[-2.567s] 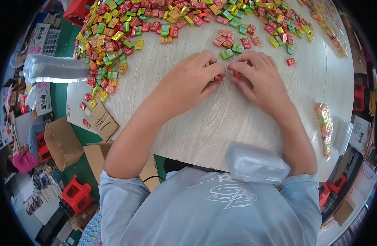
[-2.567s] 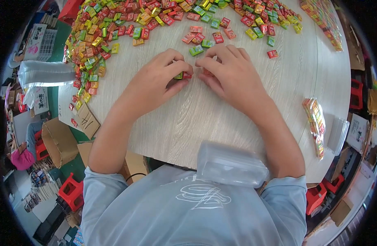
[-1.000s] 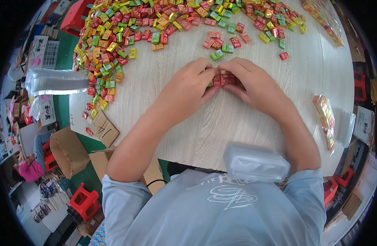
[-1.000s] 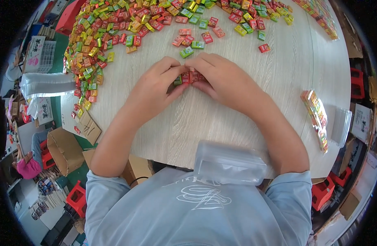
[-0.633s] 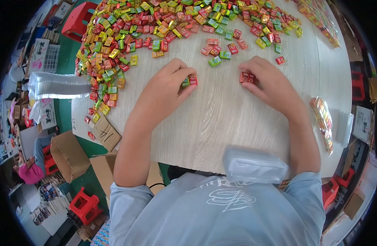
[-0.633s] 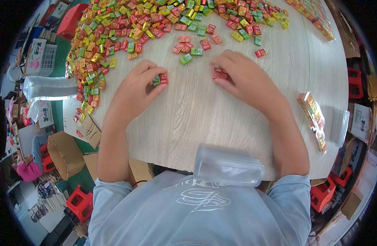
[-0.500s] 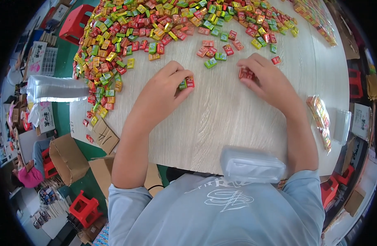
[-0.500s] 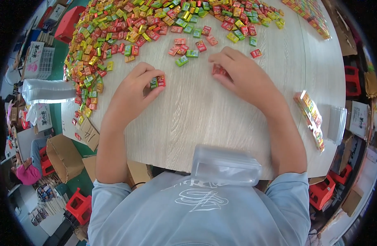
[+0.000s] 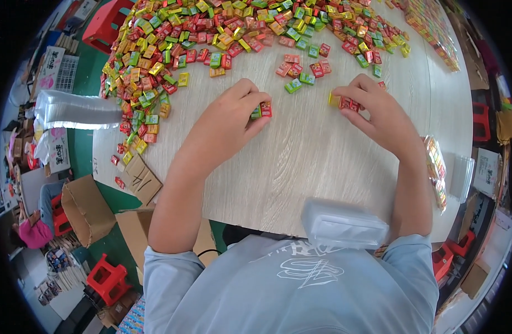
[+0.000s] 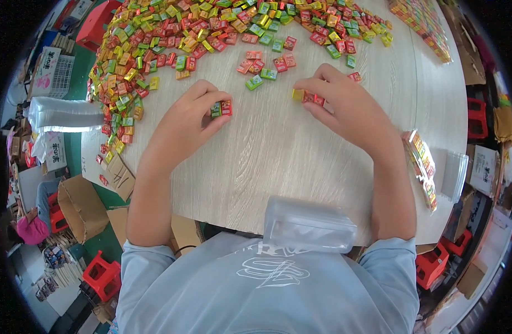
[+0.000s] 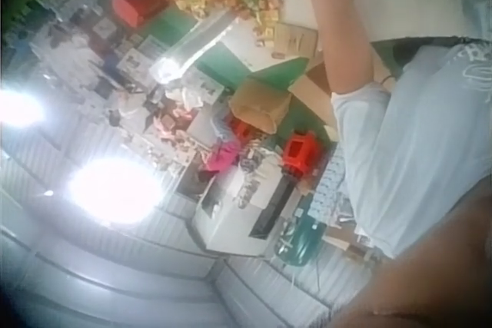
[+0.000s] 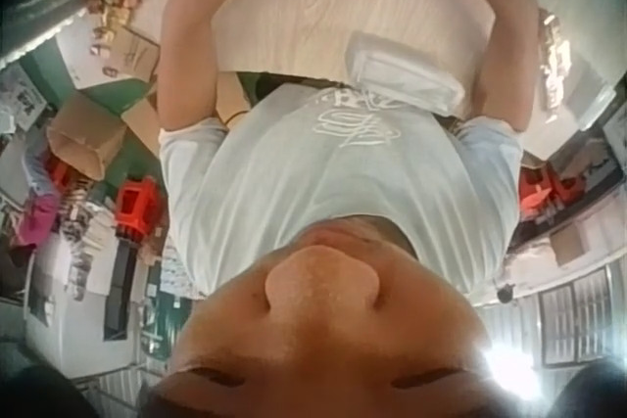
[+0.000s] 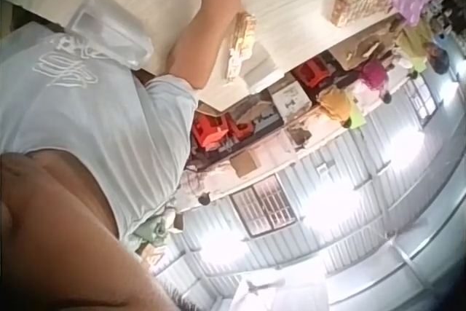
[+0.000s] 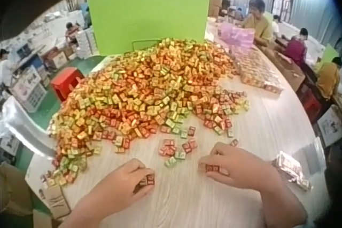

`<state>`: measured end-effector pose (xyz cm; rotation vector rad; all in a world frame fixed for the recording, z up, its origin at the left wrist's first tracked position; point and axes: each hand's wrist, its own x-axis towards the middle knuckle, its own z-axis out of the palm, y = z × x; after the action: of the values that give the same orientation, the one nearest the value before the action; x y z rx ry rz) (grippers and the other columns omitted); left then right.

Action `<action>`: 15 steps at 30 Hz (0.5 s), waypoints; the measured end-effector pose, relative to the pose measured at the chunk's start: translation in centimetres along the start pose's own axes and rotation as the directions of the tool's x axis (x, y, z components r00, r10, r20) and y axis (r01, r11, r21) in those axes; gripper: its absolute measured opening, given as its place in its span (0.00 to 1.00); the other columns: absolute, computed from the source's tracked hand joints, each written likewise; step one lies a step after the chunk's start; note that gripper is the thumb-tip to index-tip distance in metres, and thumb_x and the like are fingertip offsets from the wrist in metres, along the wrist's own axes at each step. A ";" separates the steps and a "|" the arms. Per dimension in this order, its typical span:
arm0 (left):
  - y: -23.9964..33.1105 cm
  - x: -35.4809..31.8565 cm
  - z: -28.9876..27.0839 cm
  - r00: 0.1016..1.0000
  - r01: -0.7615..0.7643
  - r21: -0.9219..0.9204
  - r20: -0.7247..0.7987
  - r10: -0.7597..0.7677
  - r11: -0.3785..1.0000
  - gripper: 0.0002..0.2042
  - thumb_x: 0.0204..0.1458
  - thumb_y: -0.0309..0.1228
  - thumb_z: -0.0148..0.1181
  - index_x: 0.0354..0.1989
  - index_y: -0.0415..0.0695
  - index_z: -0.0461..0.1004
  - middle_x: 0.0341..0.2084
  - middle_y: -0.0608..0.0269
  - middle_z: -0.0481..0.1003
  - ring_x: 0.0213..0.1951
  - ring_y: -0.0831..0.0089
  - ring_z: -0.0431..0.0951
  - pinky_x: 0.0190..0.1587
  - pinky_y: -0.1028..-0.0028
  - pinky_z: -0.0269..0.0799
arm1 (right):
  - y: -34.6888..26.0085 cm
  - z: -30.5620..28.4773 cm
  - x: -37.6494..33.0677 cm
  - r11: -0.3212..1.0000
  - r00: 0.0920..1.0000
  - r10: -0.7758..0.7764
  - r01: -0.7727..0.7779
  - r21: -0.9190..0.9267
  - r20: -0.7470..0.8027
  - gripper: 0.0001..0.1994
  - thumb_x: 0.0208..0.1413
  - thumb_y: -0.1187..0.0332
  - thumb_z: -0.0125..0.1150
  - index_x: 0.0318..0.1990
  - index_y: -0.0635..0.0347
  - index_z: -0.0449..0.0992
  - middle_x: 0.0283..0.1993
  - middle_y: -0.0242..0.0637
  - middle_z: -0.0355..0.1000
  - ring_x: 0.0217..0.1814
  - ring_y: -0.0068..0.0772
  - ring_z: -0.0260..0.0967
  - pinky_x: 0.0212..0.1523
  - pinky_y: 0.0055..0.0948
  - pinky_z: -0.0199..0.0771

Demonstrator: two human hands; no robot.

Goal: Picking up small toy boxes and arranging them to be inserted into plastic packaging sleeves.

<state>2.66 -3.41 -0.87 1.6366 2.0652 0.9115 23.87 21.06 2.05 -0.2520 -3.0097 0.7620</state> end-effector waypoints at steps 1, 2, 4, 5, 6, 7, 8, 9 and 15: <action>-0.1 -0.1 0.1 1.000 0.006 0.001 -0.001 -0.006 1.000 0.13 0.55 0.26 0.68 0.47 0.37 0.77 0.42 0.53 0.73 0.41 0.51 0.78 0.45 0.60 0.77 | -0.7 -0.3 0.0 0.999 1.000 0.001 -0.001 0.036 -0.001 0.16 0.64 0.71 0.63 0.58 0.55 0.76 0.47 0.40 0.70 0.49 0.43 0.73 0.52 0.36 0.73; -0.2 0.0 0.2 1.000 -0.021 0.011 -0.013 0.021 1.000 0.13 0.56 0.25 0.68 0.49 0.38 0.77 0.42 0.54 0.73 0.38 0.57 0.78 0.42 0.63 0.77 | -1.0 -0.6 -0.1 0.998 1.000 0.004 -0.004 0.069 -0.004 0.16 0.64 0.71 0.63 0.59 0.54 0.76 0.47 0.40 0.70 0.50 0.42 0.72 0.53 0.35 0.73; -0.2 0.0 0.2 0.999 -0.046 0.021 -0.025 0.047 0.999 0.14 0.57 0.25 0.67 0.50 0.39 0.77 0.42 0.56 0.72 0.34 0.62 0.78 0.39 0.67 0.77 | -0.4 -0.5 0.1 0.997 0.999 0.041 -0.040 0.059 -0.021 0.17 0.63 0.71 0.63 0.59 0.53 0.75 0.47 0.39 0.70 0.50 0.42 0.71 0.53 0.36 0.72; -0.2 0.0 0.3 0.998 -0.057 0.022 -0.029 0.057 0.998 0.14 0.57 0.25 0.67 0.50 0.39 0.77 0.42 0.56 0.72 0.34 0.62 0.78 0.39 0.66 0.76 | 0.0 -0.4 0.0 0.996 0.996 0.080 -0.078 0.050 -0.040 0.18 0.63 0.71 0.64 0.60 0.53 0.75 0.47 0.39 0.70 0.50 0.41 0.71 0.54 0.36 0.72; -0.3 0.0 0.3 0.997 -0.067 0.022 -0.033 0.068 0.997 0.14 0.57 0.25 0.67 0.50 0.39 0.77 0.42 0.57 0.72 0.34 0.62 0.77 0.39 0.66 0.76 | 0.1 -0.4 -0.1 0.996 0.996 0.079 -0.077 0.052 -0.038 0.18 0.63 0.71 0.64 0.60 0.53 0.75 0.47 0.39 0.70 0.50 0.41 0.71 0.54 0.36 0.72; -0.3 0.0 0.2 0.997 -0.066 0.022 -0.032 0.066 0.998 0.14 0.57 0.25 0.67 0.50 0.39 0.77 0.42 0.57 0.72 0.34 0.62 0.77 0.39 0.66 0.76 | 0.2 -0.4 -0.3 0.998 0.998 0.062 -0.062 0.013 -0.007 0.19 0.62 0.71 0.64 0.61 0.53 0.74 0.47 0.39 0.70 0.49 0.41 0.71 0.53 0.35 0.73; -0.2 0.1 0.1 0.998 -0.062 0.019 -0.022 0.062 0.998 0.14 0.57 0.25 0.68 0.50 0.39 0.77 0.42 0.57 0.72 0.34 0.62 0.77 0.38 0.66 0.76 | 0.2 -0.4 -0.5 0.999 0.999 0.047 -0.046 -0.025 0.025 0.20 0.62 0.71 0.64 0.61 0.54 0.73 0.47 0.38 0.70 0.47 0.40 0.71 0.52 0.35 0.73; -0.2 0.1 0.0 0.998 -0.058 0.017 -0.012 0.059 0.998 0.14 0.57 0.25 0.68 0.50 0.39 0.77 0.42 0.57 0.72 0.33 0.62 0.77 0.38 0.65 0.75 | 0.1 -0.6 -0.7 0.999 0.998 0.049 -0.049 -0.024 0.028 0.20 0.62 0.71 0.64 0.61 0.54 0.73 0.47 0.38 0.70 0.47 0.40 0.71 0.52 0.35 0.73; 0.3 -0.1 0.5 0.995 -0.093 0.013 0.024 0.092 0.996 0.14 0.55 0.26 0.69 0.50 0.39 0.77 0.41 0.56 0.73 0.35 0.60 0.77 0.39 0.65 0.75 | -1.7 -0.4 -2.1 0.975 0.971 0.106 -0.144 0.169 0.212 0.23 0.59 0.71 0.66 0.62 0.58 0.71 0.47 0.40 0.69 0.46 0.41 0.72 0.51 0.36 0.75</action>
<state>3.19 -3.29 -1.08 1.7549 1.9998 0.9049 25.71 19.45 3.19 -0.3845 -3.1041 1.1357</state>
